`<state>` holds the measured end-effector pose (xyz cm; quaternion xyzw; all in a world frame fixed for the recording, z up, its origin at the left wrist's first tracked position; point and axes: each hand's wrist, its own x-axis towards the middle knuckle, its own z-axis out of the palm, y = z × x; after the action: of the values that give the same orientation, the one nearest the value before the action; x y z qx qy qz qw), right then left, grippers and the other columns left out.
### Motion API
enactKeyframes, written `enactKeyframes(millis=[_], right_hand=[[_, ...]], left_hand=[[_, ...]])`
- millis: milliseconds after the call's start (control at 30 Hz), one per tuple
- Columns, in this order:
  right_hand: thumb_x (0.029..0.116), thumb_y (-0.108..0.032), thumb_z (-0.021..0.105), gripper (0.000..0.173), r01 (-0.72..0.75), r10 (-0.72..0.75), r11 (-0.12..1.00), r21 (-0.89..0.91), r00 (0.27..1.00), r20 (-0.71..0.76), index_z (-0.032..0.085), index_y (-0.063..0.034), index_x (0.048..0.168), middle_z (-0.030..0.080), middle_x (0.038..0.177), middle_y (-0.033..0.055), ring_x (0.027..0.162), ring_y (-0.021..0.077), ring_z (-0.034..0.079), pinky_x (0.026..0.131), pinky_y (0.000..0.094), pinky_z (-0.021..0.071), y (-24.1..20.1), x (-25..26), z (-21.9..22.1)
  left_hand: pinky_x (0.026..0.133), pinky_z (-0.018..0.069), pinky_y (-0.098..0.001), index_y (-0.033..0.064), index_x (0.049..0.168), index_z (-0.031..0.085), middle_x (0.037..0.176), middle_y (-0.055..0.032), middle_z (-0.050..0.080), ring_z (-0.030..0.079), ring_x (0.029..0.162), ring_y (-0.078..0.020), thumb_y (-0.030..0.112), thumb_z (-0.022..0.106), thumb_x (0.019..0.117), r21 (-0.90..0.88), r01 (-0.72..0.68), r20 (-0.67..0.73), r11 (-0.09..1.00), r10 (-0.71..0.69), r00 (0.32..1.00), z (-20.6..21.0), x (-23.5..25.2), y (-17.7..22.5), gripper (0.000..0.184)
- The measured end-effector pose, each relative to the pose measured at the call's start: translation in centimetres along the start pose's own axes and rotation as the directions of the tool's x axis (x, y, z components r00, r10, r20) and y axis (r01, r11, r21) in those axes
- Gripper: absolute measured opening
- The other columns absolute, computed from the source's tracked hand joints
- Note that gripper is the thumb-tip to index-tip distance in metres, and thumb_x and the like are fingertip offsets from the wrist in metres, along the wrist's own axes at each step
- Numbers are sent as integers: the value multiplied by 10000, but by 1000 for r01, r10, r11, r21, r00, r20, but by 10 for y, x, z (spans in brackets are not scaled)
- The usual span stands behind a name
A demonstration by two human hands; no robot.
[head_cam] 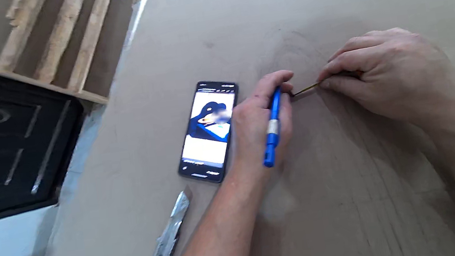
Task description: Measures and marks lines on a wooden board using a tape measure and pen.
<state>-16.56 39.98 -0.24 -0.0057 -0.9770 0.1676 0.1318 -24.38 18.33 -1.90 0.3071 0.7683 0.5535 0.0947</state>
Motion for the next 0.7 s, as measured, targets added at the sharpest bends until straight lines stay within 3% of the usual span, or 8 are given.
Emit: enactKeyframes(millis=[167, 700], right_hand=[[996, -317, 615, 184, 6, -6, 1000, -13, 1000, 12, 794, -276, 976, 750, 1035, -79, 995, 130, 669, 926, 424, 478, 2, -1, 0], [1011, -299, 593, 190, 1, 3, 998, -67, 999, 46, 780, -270, 997, 736, 1034, -79, 1011, 126, 662, 916, 423, 465, 1, 1, 0]], left_hand=[[774, 646, -311, 94, 1301, 665, 1112, -17, 756, 740, 907, -134, 76, 537, 1045, -41, 48, 9, 998, -48, 999, -1, -1, 4, 287], [797, 640, -318, 53, 1311, 644, 1131, -45, 752, 740, 918, -172, 53, 512, 1038, -30, 13, 17, 999, -13, 1000, -2, 0, 2, 303]])
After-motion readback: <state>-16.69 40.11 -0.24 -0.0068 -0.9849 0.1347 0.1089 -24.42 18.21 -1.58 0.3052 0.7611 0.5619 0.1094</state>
